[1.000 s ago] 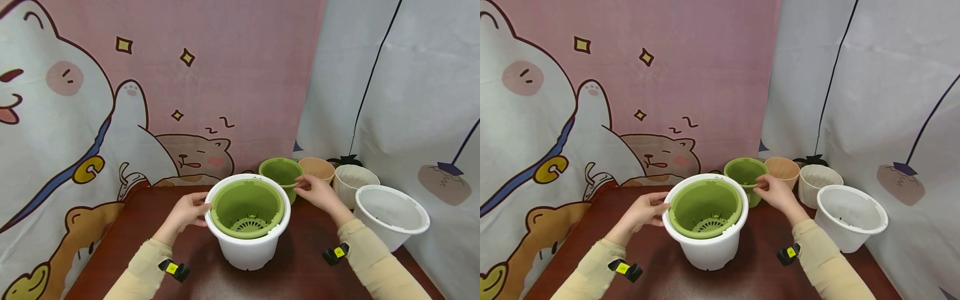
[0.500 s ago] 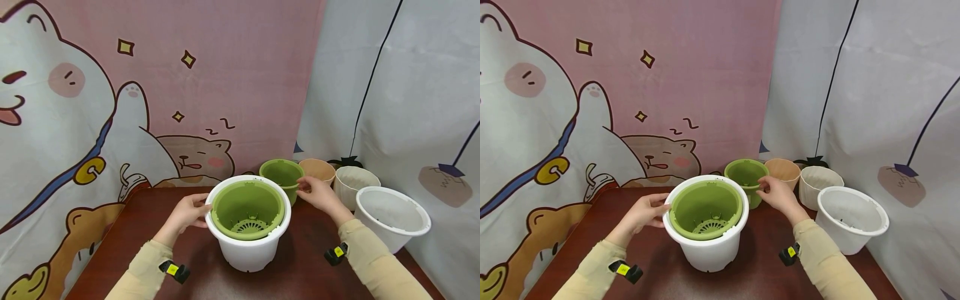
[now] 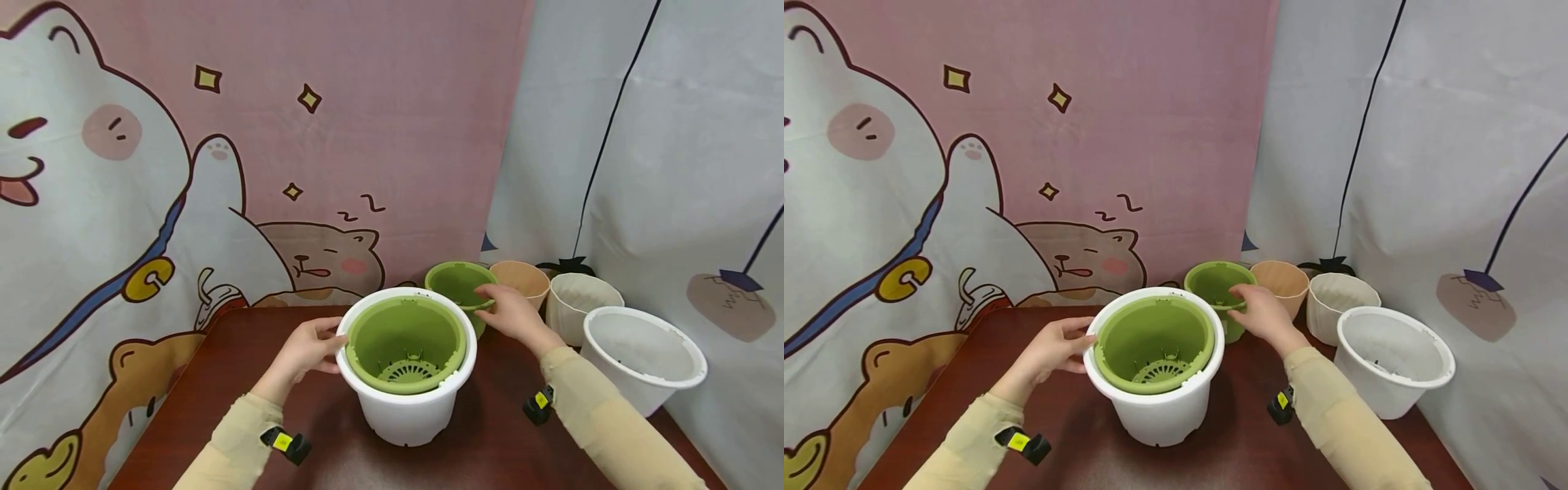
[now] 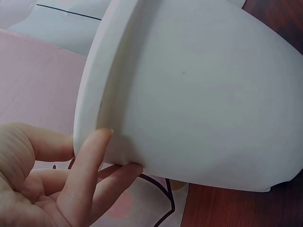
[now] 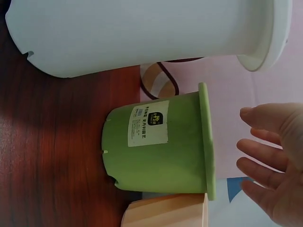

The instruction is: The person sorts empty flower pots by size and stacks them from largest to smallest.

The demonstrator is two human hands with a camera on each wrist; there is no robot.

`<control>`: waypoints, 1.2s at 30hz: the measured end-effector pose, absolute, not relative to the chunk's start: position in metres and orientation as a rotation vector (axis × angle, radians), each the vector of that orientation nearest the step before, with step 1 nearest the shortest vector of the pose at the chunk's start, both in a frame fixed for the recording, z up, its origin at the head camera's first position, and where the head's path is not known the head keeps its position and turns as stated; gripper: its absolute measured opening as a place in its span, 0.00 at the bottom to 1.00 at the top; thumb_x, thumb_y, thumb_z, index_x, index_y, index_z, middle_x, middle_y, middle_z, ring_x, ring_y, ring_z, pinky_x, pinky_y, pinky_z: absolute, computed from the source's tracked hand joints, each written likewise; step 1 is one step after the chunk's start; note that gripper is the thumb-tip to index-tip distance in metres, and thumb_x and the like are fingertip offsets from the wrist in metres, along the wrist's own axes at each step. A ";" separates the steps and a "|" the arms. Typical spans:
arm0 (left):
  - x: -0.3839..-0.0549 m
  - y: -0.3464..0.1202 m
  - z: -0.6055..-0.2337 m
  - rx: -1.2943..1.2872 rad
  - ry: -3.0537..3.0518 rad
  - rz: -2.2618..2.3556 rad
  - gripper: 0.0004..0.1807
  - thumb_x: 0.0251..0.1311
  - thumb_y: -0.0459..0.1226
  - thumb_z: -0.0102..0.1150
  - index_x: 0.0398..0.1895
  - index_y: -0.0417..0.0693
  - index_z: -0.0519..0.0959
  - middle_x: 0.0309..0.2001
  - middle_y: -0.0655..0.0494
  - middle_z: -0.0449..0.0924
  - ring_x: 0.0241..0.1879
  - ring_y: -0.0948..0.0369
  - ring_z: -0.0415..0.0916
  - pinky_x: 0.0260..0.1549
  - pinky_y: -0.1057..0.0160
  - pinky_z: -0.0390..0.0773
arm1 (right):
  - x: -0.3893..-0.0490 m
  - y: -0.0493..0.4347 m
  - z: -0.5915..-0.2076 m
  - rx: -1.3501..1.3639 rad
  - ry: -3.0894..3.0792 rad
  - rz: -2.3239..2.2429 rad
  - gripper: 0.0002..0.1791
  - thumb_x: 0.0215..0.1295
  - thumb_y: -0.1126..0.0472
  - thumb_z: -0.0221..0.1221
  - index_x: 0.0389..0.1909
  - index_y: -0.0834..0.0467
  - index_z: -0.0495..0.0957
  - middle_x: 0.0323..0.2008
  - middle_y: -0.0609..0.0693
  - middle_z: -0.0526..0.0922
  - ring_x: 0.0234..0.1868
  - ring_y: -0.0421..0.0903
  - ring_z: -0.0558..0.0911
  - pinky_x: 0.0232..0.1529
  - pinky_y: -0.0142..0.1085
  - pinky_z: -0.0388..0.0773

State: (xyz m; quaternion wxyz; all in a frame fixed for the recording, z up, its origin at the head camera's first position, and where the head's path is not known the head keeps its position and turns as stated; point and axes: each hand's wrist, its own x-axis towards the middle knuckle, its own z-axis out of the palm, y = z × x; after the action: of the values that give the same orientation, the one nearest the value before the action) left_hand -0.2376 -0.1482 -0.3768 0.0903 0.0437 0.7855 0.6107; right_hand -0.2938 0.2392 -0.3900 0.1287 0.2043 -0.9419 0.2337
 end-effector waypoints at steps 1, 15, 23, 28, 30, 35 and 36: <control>-0.238 -0.148 -0.377 0.128 2.336 1.816 0.24 0.66 0.27 0.59 0.65 0.33 0.71 0.44 0.39 0.80 0.29 0.55 0.83 0.25 0.54 0.88 | -0.295 0.238 -0.390 0.601 -2.742 0.664 0.22 0.61 0.64 0.67 0.54 0.69 0.77 0.48 0.64 0.82 0.48 0.61 0.81 0.51 0.55 0.80; -0.237 -0.147 -0.378 0.141 2.330 1.814 0.24 0.65 0.27 0.59 0.65 0.33 0.71 0.41 0.40 0.80 0.28 0.55 0.83 0.25 0.54 0.88 | -0.311 0.235 -0.403 0.615 -2.770 0.482 0.28 0.58 0.61 0.70 0.58 0.65 0.76 0.54 0.63 0.80 0.56 0.64 0.76 0.58 0.58 0.74; -0.236 -0.147 -0.376 0.141 2.335 1.809 0.24 0.66 0.28 0.59 0.65 0.34 0.71 0.41 0.40 0.80 0.28 0.55 0.82 0.24 0.54 0.88 | -0.316 0.236 -0.413 0.616 -2.772 0.423 0.30 0.57 0.60 0.70 0.61 0.61 0.76 0.56 0.62 0.79 0.57 0.63 0.75 0.57 0.59 0.74; -0.236 -0.147 -0.376 0.134 2.341 1.805 0.24 0.66 0.28 0.60 0.65 0.34 0.72 0.41 0.40 0.80 0.28 0.55 0.82 0.24 0.54 0.88 | -0.319 0.237 -0.421 0.615 -2.747 0.396 0.30 0.56 0.60 0.71 0.61 0.59 0.76 0.55 0.61 0.80 0.56 0.63 0.76 0.55 0.59 0.76; -0.236 -0.147 -0.376 0.130 2.340 1.808 0.24 0.66 0.28 0.60 0.65 0.34 0.72 0.41 0.39 0.80 0.28 0.55 0.82 0.24 0.54 0.88 | -0.320 0.237 -0.424 0.615 -2.736 0.389 0.30 0.56 0.60 0.71 0.61 0.59 0.77 0.54 0.60 0.80 0.56 0.62 0.76 0.55 0.59 0.76; -0.236 -0.148 -0.377 0.129 2.339 1.814 0.24 0.65 0.28 0.59 0.65 0.33 0.71 0.42 0.39 0.80 0.29 0.55 0.83 0.25 0.54 0.88 | -0.319 0.236 -0.430 0.614 -2.705 0.380 0.27 0.56 0.61 0.71 0.58 0.59 0.79 0.52 0.59 0.81 0.55 0.61 0.77 0.56 0.58 0.76; -0.236 -0.148 -0.378 0.129 2.339 1.815 0.24 0.65 0.27 0.59 0.65 0.33 0.71 0.42 0.39 0.80 0.29 0.55 0.83 0.25 0.54 0.88 | -0.320 0.236 -0.430 0.618 -2.697 0.377 0.27 0.56 0.61 0.71 0.58 0.59 0.79 0.52 0.59 0.82 0.54 0.61 0.78 0.55 0.57 0.76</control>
State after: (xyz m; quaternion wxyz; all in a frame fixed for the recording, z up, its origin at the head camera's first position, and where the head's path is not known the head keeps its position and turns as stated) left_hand -0.2365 -0.1478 -0.3775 0.0889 0.0434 0.7862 0.6100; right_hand -0.3197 0.2362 -0.4303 0.1735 0.2179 -0.9512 0.1331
